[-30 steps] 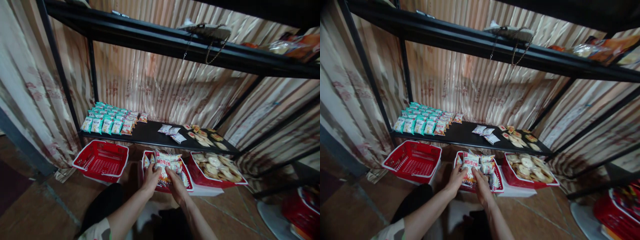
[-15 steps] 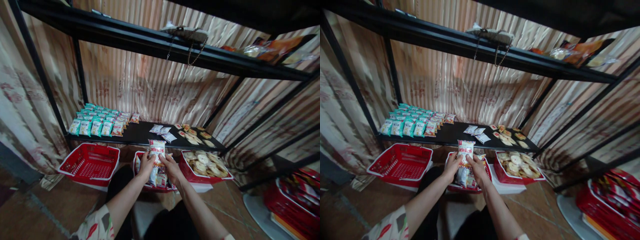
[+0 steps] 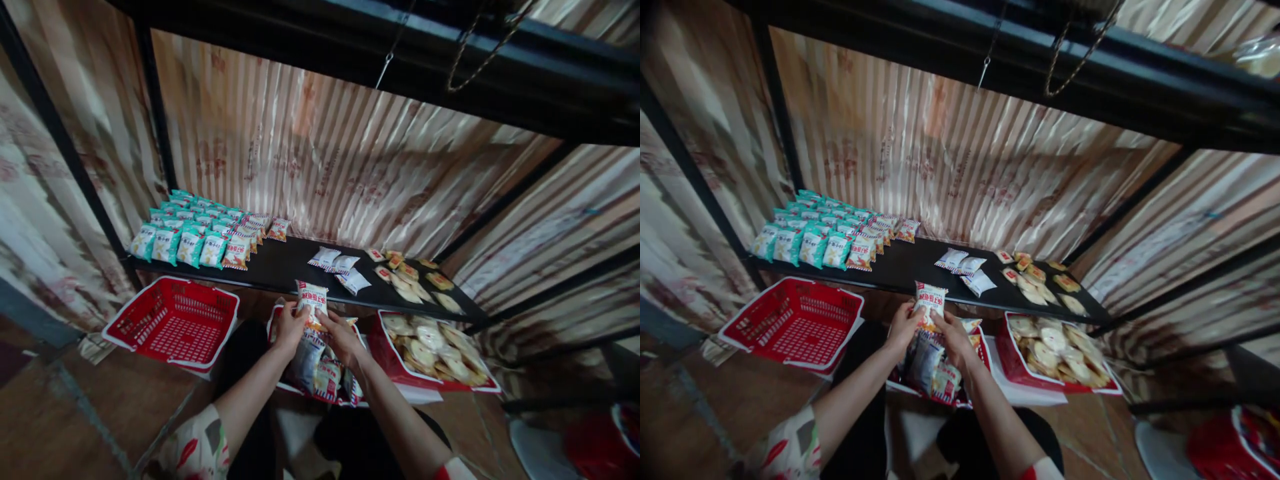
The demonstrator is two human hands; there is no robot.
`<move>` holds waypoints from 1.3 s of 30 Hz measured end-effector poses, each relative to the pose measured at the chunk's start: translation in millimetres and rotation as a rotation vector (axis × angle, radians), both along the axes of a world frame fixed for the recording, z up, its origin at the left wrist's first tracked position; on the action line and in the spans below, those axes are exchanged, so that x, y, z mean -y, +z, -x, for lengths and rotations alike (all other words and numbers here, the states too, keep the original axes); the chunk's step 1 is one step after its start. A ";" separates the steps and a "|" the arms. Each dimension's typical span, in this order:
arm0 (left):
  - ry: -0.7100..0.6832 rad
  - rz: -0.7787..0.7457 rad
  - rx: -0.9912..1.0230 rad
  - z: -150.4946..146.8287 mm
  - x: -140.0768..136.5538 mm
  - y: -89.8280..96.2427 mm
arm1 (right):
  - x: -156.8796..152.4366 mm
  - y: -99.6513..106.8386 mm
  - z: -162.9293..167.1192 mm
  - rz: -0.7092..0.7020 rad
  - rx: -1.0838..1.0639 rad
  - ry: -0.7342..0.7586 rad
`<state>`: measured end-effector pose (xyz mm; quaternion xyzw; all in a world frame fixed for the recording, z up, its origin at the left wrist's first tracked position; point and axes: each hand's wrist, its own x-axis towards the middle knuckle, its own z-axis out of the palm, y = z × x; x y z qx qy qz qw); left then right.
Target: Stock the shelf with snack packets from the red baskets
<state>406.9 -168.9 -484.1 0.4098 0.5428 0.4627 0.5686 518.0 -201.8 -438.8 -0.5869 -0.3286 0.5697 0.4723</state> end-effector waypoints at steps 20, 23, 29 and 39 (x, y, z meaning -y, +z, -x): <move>0.331 -0.150 -0.230 -33.6 -220.1 -8.7 | -234.1 -17.7 -26.0 -0.112 -0.039 0.064; 0.443 -0.177 -0.265 -27.8 -252.9 -14.4 | -281.5 -36.9 -12.8 -0.149 -0.051 0.035; 0.427 -0.285 -0.395 -25.5 -288.9 -34.0 | -342.4 -64.0 4.8 -0.182 0.069 -0.002; 0.341 -0.248 -0.465 -14.9 -317.5 -45.6 | -383.5 -90.2 14.1 -0.228 0.384 0.031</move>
